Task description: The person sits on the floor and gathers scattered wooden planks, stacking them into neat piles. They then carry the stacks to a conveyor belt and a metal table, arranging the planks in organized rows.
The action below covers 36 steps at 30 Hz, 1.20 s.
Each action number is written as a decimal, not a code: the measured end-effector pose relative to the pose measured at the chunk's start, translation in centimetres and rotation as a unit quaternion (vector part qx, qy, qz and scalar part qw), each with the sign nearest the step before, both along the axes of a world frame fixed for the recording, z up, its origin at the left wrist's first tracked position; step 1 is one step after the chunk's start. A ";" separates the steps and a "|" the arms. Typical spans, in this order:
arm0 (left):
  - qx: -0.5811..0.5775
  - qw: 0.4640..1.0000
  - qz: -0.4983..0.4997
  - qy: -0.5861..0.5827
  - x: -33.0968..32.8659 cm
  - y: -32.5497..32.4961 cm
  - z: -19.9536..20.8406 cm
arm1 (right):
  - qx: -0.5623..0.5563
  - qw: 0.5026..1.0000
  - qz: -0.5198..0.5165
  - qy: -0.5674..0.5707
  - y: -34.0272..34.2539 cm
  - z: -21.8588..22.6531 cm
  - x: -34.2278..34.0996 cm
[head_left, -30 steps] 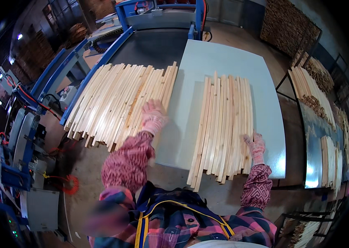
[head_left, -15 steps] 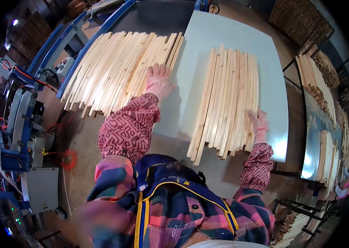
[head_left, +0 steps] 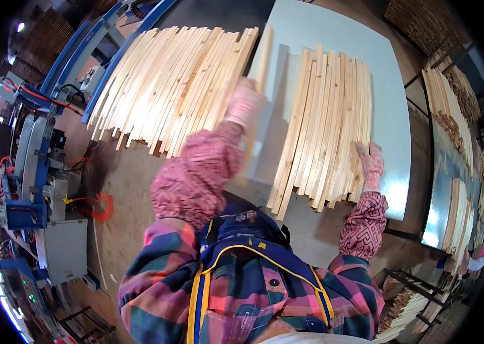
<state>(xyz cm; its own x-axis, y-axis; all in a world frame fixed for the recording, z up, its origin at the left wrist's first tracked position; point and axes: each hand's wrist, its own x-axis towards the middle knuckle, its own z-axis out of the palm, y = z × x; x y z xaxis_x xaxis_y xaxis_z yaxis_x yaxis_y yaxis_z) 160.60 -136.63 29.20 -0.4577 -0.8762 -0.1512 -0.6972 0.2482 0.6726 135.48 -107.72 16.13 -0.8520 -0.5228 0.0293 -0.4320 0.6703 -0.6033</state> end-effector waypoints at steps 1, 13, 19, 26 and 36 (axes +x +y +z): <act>-0.055 0.997 -0.020 -0.052 -0.9 2.1 -0.9 | -0.023 0.999 0.004 -0.033 0.1 0.0 -0.1; 0.001 0.929 -0.359 0.095 4.8 -3.1 -0.9 | 0.170 0.979 0.102 0.050 1.6 2.2 -0.3; -0.336 0.939 0.064 -0.043 22.7 -26.9 3.5 | 0.291 0.949 -0.121 0.003 -2.9 4.8 6.2; -0.445 0.825 0.183 -0.296 40.2 -45.3 7.1 | 0.204 0.970 -0.114 0.068 -3.2 3.4 8.8; -0.421 0.868 0.162 -0.210 42.8 -52.3 2.4 | 0.244 0.934 -0.259 0.032 -4.8 5.9 10.5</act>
<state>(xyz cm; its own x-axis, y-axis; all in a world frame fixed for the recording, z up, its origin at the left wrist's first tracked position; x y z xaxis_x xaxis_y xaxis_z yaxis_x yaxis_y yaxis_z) 203.36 -188.90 31.57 -0.2265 -0.8294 0.5108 -0.9616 0.2738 0.0181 145.97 -112.52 22.06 -0.9990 -0.0045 -0.0450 0.0026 0.9877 -0.1561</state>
